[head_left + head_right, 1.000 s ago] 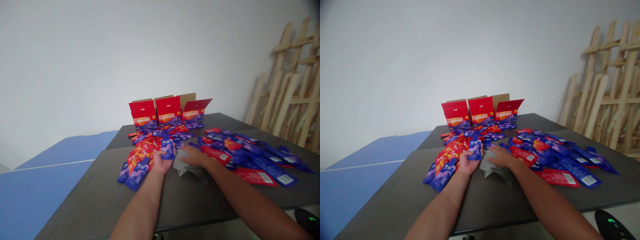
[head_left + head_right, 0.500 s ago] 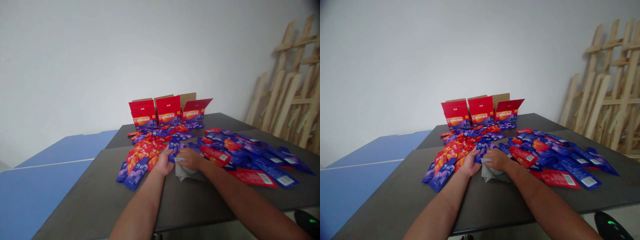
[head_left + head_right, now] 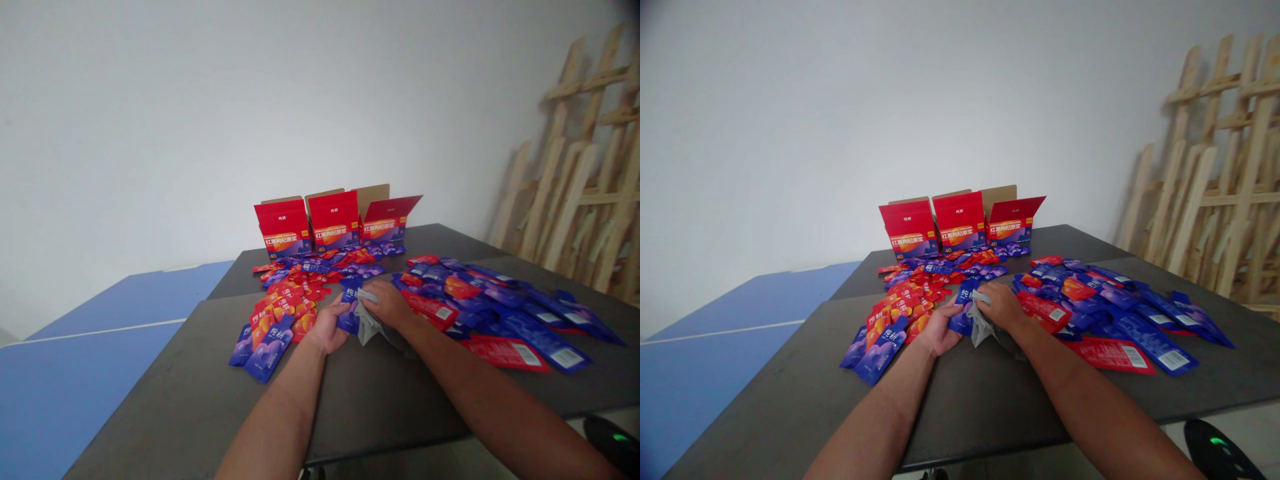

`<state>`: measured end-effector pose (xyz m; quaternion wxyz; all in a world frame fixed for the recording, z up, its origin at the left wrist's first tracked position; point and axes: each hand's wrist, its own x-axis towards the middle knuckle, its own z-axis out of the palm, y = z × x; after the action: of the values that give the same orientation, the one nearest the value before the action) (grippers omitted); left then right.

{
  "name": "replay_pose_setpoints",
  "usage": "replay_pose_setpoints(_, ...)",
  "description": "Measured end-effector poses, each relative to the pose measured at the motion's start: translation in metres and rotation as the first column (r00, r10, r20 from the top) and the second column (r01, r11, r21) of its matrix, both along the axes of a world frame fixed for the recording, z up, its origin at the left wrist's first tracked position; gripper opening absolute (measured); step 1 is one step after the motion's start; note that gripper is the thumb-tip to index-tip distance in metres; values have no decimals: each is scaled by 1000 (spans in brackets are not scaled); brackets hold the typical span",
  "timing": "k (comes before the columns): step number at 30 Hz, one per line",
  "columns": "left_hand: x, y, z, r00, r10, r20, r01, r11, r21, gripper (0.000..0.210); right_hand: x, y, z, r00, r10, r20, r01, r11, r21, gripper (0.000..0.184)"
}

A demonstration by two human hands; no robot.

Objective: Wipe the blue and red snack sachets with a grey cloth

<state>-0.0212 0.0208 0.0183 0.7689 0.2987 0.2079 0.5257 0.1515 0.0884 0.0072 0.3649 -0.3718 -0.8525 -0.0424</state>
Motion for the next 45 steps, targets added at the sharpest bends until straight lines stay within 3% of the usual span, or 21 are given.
replay_pose_setpoints(10,-4,-2,-1,998,-56,-27,54,996,-76,52,16,14,2,977,-146,-157,131,986,-101,21)
replay_pose_setpoints(14,-6,1,0,997,51,54,-42,988,-150,47,17,7,10,964,-197,-177,196,980,-26,25)
replay_pose_setpoints(17,-8,4,1,990,113,86,-88,963,-253,30,6,-8,14,987,-78,-138,89,994,71,26)
replay_pose_setpoints(20,-10,6,2,995,30,93,1,948,-318,28,-12,-27,13,994,109,11,-110,989,100,23)
replay_pose_setpoints(22,-11,6,2,994,-37,101,66,950,-304,33,-24,-36,9,956,250,156,-266,960,92,19)
replay_pose_setpoints(25,-11,6,1,990,-94,109,121,955,-270,34,-34,-40,5,903,330,277,-365,927,85,18)
replay_pose_setpoints(31,-5,2,1,991,-94,100,119,950,-289,34,-30,-26,0,975,143,168,-163,980,112,21)
replay_pose_setpoints(37,3,-5,7,999,-53,10,54,961,-270,22,-22,-14,-1,994,-42,98,34,997,74,24)
replay_pose_setpoints(45,1,-5,5,1000,-29,-6,26,953,-303,15,-9,-1,1,984,-150,-97,152,988,15,22)
